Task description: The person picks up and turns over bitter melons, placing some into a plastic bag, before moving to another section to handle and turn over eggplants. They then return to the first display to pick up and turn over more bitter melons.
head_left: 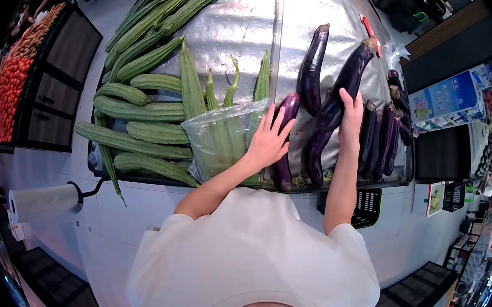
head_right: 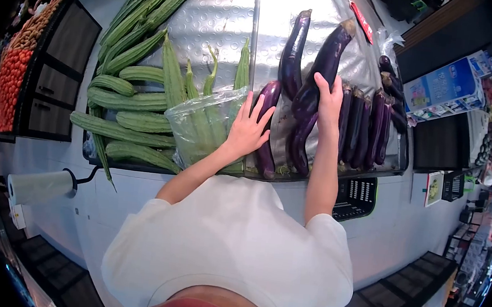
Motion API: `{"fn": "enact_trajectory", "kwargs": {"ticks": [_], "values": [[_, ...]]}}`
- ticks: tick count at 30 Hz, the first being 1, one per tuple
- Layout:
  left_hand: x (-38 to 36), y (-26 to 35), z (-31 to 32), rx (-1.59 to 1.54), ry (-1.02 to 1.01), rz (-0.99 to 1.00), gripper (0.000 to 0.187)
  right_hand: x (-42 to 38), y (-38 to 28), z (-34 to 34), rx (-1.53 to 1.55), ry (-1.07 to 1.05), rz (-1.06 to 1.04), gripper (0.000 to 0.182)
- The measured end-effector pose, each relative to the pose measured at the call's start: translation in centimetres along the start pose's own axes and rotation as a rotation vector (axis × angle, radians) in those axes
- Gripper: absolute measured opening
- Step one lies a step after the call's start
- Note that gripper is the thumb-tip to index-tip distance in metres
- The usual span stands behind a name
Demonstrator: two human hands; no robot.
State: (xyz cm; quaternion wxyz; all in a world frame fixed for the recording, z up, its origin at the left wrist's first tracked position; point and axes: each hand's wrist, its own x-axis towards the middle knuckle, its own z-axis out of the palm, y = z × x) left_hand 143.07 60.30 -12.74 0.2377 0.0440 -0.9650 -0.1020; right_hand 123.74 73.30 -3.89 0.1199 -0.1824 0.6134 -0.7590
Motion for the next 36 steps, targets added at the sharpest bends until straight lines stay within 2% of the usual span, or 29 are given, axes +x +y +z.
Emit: {"fn": "enact_trajectory", "kwargs": {"ticks": [4, 6, 7, 8, 10, 12, 14, 15, 16, 19, 20, 24, 28, 30, 32, 33, 36], "values": [[0.1, -0.1, 0.0, -0.002, -0.017, 0.002, 0.071, 5.4, 0.6, 5.6, -0.119, -0.077, 0.037, 0.046], [-0.1, -0.2, 0.1, -0.027, -0.005, 0.014, 0.071, 7.8, 3.2, 8.0, -0.297, -0.103, -0.076, 0.061], [-0.1, -0.1, 0.1, -0.026, -0.007, 0.011, 0.072, 8.4, 3.8, 8.9, -0.529, -0.077, -0.126, 0.073], [-0.2, -0.2, 0.1, -0.019, -0.002, 0.015, 0.072, 9.1, 5.2, 9.6, -0.634, -0.051, -0.096, 0.076], [-0.2, -0.3, 0.1, -0.054, -0.001, 0.014, 0.072, 8.7, 4.7, 10.7, -0.555, 0.045, -0.15, 0.059], [-0.2, -0.3, 0.2, -0.051, 0.008, 0.01, 0.071, 9.0, 5.6, 10.7, -0.563, 0.026, -0.225, 0.058], [-0.2, -0.3, 0.2, -0.05, 0.009, 0.02, 0.07, 7.3, 4.9, 10.4, -0.723, -0.105, -0.346, 0.057], [-0.1, -0.3, 0.3, -0.051, 0.013, 0.024, 0.068, 6.6, 4.6, 10.3, -0.763, -0.205, -0.325, 0.054], [-0.1, -0.4, 0.3, -0.048, 0.011, 0.033, 0.068, 6.3, 5.4, 9.9, -0.806, -0.238, -0.484, 0.053], [-0.2, -0.3, 0.3, -0.069, 0.006, 0.026, 0.067, 4.8, 4.5, 8.4, -0.713, -0.289, -0.41, 0.046], [-0.1, -0.3, 0.3, -0.069, 0.008, 0.034, 0.068, 4.1, 3.4, 7.5, -0.676, -0.265, -0.297, 0.04], [0.2, 0.1, -0.1, -0.065, 0.003, 0.027, 0.071, 2.2, 1.0, 2.0, -0.522, 0.026, -0.424, 0.027], [0.3, 0.2, 0.2, -0.043, 0.009, 0.033, 0.073, 0.1, 3.2, -6.5, -0.858, 0.515, -0.428, 0.027], [0.4, 0.2, 0.2, -0.051, -0.002, 0.031, 0.074, -1.6, 5.6, -10.5, -1.108, 0.633, -0.442, 0.035], [0.4, 0.1, 0.3, -0.053, -0.011, 0.031, 0.073, -3.7, 6.8, -12.1, -1.215, 0.635, -0.315, 0.045], [0.3, 0.1, 0.4, -0.05, -0.013, 0.03, 0.072, -4.4, 8.4, -13.2, -1.214, 0.571, -0.303, 0.054], [0.3, 0.0, 0.4, -0.044, -0.014, 0.034, 0.072, -6.5, 10.5, -13.5, -1.271, 0.379, -0.206, 0.064]]}}
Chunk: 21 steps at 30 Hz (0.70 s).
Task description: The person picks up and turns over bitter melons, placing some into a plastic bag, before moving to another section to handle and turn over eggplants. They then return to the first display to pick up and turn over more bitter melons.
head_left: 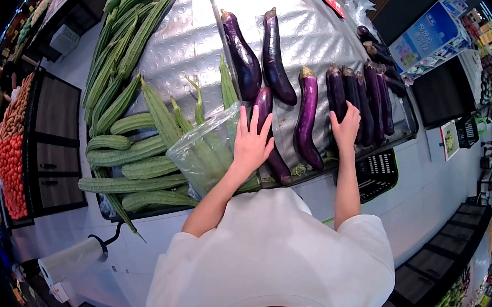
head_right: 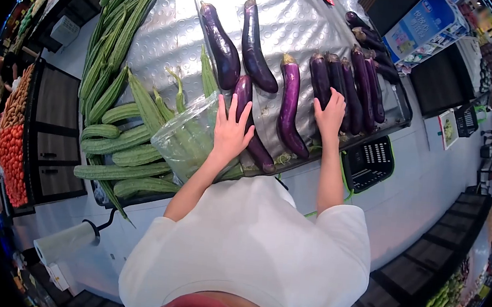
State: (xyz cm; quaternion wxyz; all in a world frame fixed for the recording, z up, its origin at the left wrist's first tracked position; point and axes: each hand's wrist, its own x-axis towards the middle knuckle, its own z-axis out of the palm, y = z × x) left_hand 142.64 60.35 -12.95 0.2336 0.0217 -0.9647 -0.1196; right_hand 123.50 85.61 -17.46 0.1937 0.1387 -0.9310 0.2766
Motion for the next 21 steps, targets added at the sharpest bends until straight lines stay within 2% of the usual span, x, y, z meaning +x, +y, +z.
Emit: {"fn": "enact_trajectory", "kwargs": {"ticks": [5, 7, 10, 12, 14, 16, 19, 20, 21], "values": [[-0.1, 0.1, -0.8, -0.054, -0.01, 0.005, 0.066, -1.1, 0.8, 0.8, -0.065, 0.053, -0.072, 0.065], [0.1, 0.0, -1.4, -0.07, 0.0, -0.004, 0.062, -1.3, 0.3, 0.0, 0.047, 0.105, -0.124, 0.06], [0.3, 0.6, -2.7, -0.327, 0.117, -0.025, 0.047, -1.7, -2.2, -2.9, 0.128, 0.143, -0.15, 0.063], [0.9, 1.7, -4.0, -0.436, 0.121, 0.018, 0.047, -2.0, -5.4, -5.8, 0.224, 0.173, -0.183, 0.063], [1.6, 3.4, -5.1, -0.605, 0.052, 0.047, 0.055, -2.7, -9.7, -8.8, 0.396, 0.132, -0.129, 0.064], [1.8, 4.8, -5.5, -0.796, -0.023, 0.036, 0.077, -4.0, -12.8, -9.6, 0.717, 0.068, -0.085, 0.065], [1.5, 6.2, -5.4, -1.317, -0.157, -0.124, 0.104, -6.2, -16.9, -9.8, 1.147, -0.058, -0.072, 0.069], [1.0, 5.4, -5.6, -1.248, -0.123, -0.114, 0.103, -6.6, -18.0, -9.9, 1.279, -0.096, -0.031, 0.069], [0.6, 4.8, -6.0, -1.232, -0.119, -0.134, 0.1, -6.5, -18.5, -9.9, 1.224, -0.114, -0.088, 0.069]]}}
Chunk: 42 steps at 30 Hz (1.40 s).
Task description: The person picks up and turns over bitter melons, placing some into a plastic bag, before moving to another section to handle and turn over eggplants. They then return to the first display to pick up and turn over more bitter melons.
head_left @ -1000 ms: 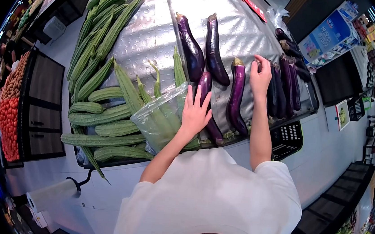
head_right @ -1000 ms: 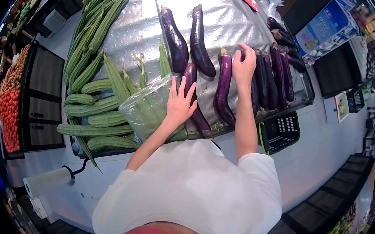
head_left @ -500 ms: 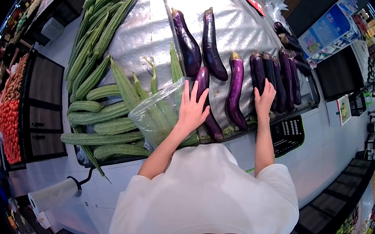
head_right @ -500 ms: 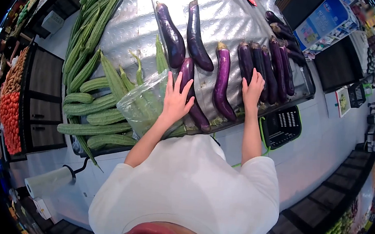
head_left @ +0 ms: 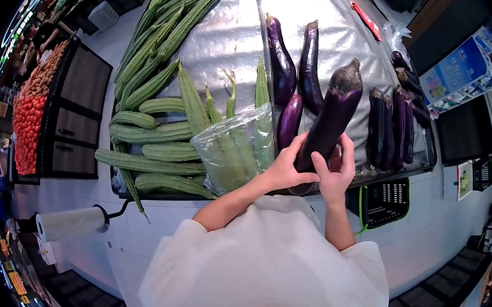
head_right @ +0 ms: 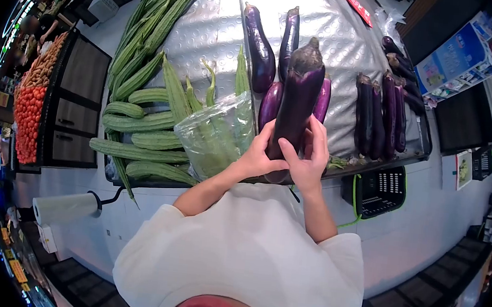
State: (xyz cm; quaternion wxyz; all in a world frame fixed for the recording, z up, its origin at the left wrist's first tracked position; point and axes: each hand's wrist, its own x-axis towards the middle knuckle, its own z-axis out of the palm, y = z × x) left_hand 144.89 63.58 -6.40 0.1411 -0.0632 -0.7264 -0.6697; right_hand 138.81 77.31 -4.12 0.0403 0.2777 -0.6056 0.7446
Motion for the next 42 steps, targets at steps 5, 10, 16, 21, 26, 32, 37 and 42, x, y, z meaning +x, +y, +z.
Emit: {"fn": "enact_trajectory", "kwargs": {"ticks": [5, 10, 16, 21, 26, 32, 37, 42], "values": [[-2.5, -1.6, -0.7, -0.15, 0.207, -0.071, 0.073, 2.8, 0.6, -2.2, -0.304, -0.192, -0.137, 0.037], [-3.2, -1.7, -1.5, -0.193, 0.34, -0.088, 0.061, 6.4, 7.2, -10.3, -0.939, 0.103, -0.047, 0.039], [-2.5, -1.0, -1.4, -0.147, 0.321, -0.092, 0.062, 5.1, 16.9, -19.7, -1.399, 0.133, 0.158, 0.073], [-0.1, -1.8, 2.2, 0.075, 0.24, -0.11, 0.072, 4.7, 17.5, -19.2, -1.42, 0.178, 0.092, 0.076], [2.0, -5.8, 6.3, 0.093, 0.208, -0.147, 0.073, 3.7, 18.7, -19.9, -1.337, 0.229, 0.011, 0.074], [2.6, -11.8, 6.9, 0.358, 0.286, -0.18, 0.075, 3.6, 14.3, -19.2, -0.905, 0.438, 0.021, 0.068], [2.9, -11.1, 6.5, 0.538, 0.225, -0.132, 0.081, 4.4, 11.0, -17.8, -0.203, 0.53, 0.095, 0.054], [3.4, -9.4, 6.0, 0.609, 0.218, -0.093, 0.084, 3.7, 7.2, -13.9, 0.334, 0.418, 0.211, 0.041]]}}
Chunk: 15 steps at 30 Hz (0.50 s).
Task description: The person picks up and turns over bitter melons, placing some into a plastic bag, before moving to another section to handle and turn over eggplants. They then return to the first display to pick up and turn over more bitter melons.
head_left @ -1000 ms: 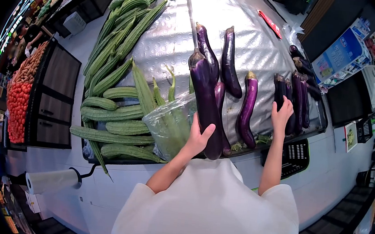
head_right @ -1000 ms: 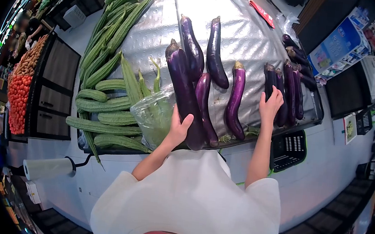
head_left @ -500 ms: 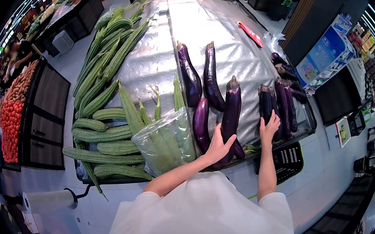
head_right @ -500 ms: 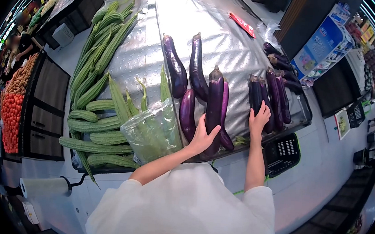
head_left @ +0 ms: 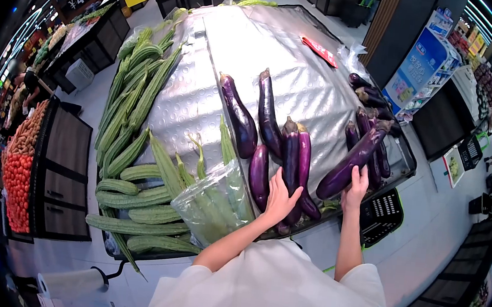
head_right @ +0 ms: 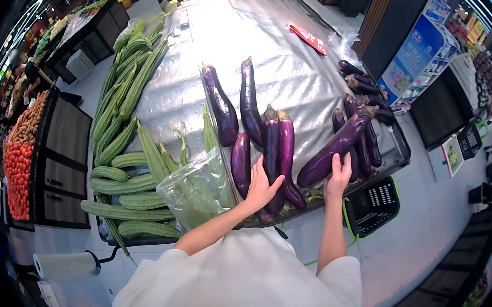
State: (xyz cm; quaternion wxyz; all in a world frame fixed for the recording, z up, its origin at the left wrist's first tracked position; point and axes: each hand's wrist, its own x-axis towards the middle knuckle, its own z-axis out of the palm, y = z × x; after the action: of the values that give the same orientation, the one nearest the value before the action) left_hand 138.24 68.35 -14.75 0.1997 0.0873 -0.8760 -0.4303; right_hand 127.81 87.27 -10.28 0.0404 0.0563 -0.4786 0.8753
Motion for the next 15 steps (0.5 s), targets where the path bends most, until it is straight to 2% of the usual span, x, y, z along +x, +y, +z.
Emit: {"fn": "enact_trajectory", "kwargs": {"ticks": [2, 5, 7, 8, 9, 11, 12, 13, 15], "values": [[0.1, 0.5, -0.3, 0.008, 0.008, 0.008, 0.084, -1.4, 0.2, 1.1, 0.033, -0.074, 0.067, 0.042], [0.1, 1.3, -1.8, 0.018, 0.069, 0.044, 0.08, -3.6, -0.3, 3.7, -0.094, -0.205, 0.081, 0.053], [0.4, 2.5, -4.0, -0.464, 0.031, -0.021, 0.076, -5.3, -0.3, 6.1, -0.156, -0.258, 0.021, 0.062], [0.6, 4.2, -5.4, -0.746, -0.077, -0.091, 0.067, -5.9, -0.6, 7.4, -0.177, -0.316, -0.014, 0.071], [0.3, 4.1, -5.3, -0.745, -0.08, -0.098, 0.067, -6.6, 0.2, 7.7, -0.179, -0.383, -0.01, 0.072], [-0.3, 4.1, -5.3, -0.799, -0.161, -0.097, 0.061, -8.6, 1.4, 9.2, -0.22, -0.407, -0.019, 0.069], [-0.7, 4.2, -5.4, -0.842, -0.113, -0.104, 0.054, -9.1, 1.3, 9.7, -0.318, -0.403, -0.059, 0.061], [-0.7, 3.9, -5.4, -0.841, -0.112, -0.105, 0.054, -8.7, 1.3, 9.7, -0.518, -0.402, -0.182, 0.051], [-0.9, 3.1, -5.5, -0.88, -0.057, -0.104, 0.052, -8.1, 0.0, 9.7, -0.754, -0.458, -0.322, 0.042]]}}
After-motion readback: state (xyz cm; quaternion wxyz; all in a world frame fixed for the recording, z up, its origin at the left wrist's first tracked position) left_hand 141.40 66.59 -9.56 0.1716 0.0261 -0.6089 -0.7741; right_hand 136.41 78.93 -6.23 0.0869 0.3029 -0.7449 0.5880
